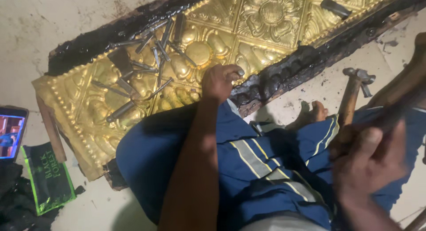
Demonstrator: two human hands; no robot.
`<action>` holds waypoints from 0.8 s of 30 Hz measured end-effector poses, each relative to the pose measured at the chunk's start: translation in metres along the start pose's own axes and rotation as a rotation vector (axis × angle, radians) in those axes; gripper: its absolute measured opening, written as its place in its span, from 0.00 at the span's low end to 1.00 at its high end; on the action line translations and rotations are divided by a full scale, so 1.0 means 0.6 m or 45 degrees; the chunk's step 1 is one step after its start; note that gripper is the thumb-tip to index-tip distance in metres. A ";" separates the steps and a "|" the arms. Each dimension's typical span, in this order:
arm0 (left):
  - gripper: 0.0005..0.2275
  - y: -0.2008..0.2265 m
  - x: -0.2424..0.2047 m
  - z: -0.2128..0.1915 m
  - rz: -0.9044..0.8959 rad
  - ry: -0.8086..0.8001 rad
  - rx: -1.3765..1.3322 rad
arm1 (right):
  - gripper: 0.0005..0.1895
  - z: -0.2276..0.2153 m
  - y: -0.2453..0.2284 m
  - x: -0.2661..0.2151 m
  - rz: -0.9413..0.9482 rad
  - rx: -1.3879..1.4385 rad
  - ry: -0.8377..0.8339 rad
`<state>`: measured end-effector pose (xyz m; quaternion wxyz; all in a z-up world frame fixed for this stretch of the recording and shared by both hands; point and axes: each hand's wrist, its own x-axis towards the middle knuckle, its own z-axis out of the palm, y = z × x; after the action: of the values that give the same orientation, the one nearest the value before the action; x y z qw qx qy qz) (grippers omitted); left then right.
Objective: The person sits on the floor and uses a hammer and chisel to emboss floral patterns onto a large gold-colored metal sheet. The person repeatedly strikes the chisel to create raised designs on the surface.
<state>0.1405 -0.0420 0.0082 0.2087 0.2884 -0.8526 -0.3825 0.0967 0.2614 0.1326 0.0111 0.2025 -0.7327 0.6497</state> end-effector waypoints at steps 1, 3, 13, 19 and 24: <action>0.05 0.004 0.003 -0.002 -0.026 -0.043 0.002 | 0.19 0.014 0.010 -0.003 -0.030 0.073 0.099; 0.06 0.007 0.003 -0.005 -0.086 -0.139 0.010 | 0.19 0.038 0.035 -0.009 -0.196 -0.451 -0.277; 0.08 -0.022 -0.001 0.009 0.166 0.029 -0.070 | 0.15 0.009 0.072 -0.042 0.155 -0.425 -0.175; 0.07 -0.004 0.020 0.000 0.197 0.037 0.073 | 0.19 0.031 0.098 -0.023 -0.123 -0.656 -0.441; 0.08 -0.026 0.001 0.021 0.085 -0.012 0.068 | 0.16 0.025 0.081 -0.043 0.040 -0.656 -0.270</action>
<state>0.1379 -0.0444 -0.0113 0.2096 0.2637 -0.8726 -0.3538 0.1091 0.2580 0.0771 -0.0244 0.2484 -0.8738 0.4173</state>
